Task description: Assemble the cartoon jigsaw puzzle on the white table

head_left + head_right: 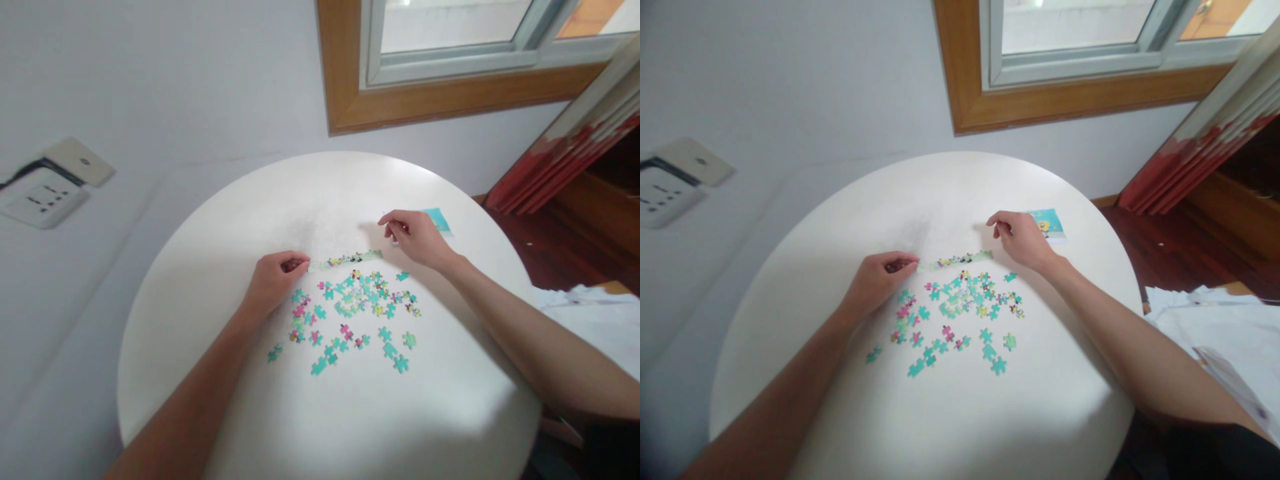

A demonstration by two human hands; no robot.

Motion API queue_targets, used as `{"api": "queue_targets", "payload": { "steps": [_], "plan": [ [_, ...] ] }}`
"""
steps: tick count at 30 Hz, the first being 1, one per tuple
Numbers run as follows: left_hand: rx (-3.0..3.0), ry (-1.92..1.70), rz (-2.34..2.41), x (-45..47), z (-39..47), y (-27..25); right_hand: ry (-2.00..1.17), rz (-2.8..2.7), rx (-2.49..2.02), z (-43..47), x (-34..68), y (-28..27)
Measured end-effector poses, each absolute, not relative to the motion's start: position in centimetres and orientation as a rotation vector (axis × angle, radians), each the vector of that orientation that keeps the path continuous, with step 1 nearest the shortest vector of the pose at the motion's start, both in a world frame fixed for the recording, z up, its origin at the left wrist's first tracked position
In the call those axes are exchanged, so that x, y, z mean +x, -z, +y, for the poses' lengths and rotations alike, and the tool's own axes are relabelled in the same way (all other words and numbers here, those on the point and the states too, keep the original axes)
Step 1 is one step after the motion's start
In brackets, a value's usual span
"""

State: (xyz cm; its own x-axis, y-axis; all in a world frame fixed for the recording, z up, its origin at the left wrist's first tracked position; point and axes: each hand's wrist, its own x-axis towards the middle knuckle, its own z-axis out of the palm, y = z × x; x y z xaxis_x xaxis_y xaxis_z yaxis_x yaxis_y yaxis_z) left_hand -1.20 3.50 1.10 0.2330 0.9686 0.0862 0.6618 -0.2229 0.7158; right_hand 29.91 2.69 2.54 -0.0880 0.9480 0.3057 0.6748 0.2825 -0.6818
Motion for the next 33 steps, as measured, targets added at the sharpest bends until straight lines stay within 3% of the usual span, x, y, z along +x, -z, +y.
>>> {"api": "queue_targets", "payload": {
  "steps": [33],
  "plan": [
    [1.920, -0.766, 1.451, -1.01, 3.36, -0.88, -0.521, -1.870, -1.505, 2.50, 29.83, -2.52]
  ]
}}
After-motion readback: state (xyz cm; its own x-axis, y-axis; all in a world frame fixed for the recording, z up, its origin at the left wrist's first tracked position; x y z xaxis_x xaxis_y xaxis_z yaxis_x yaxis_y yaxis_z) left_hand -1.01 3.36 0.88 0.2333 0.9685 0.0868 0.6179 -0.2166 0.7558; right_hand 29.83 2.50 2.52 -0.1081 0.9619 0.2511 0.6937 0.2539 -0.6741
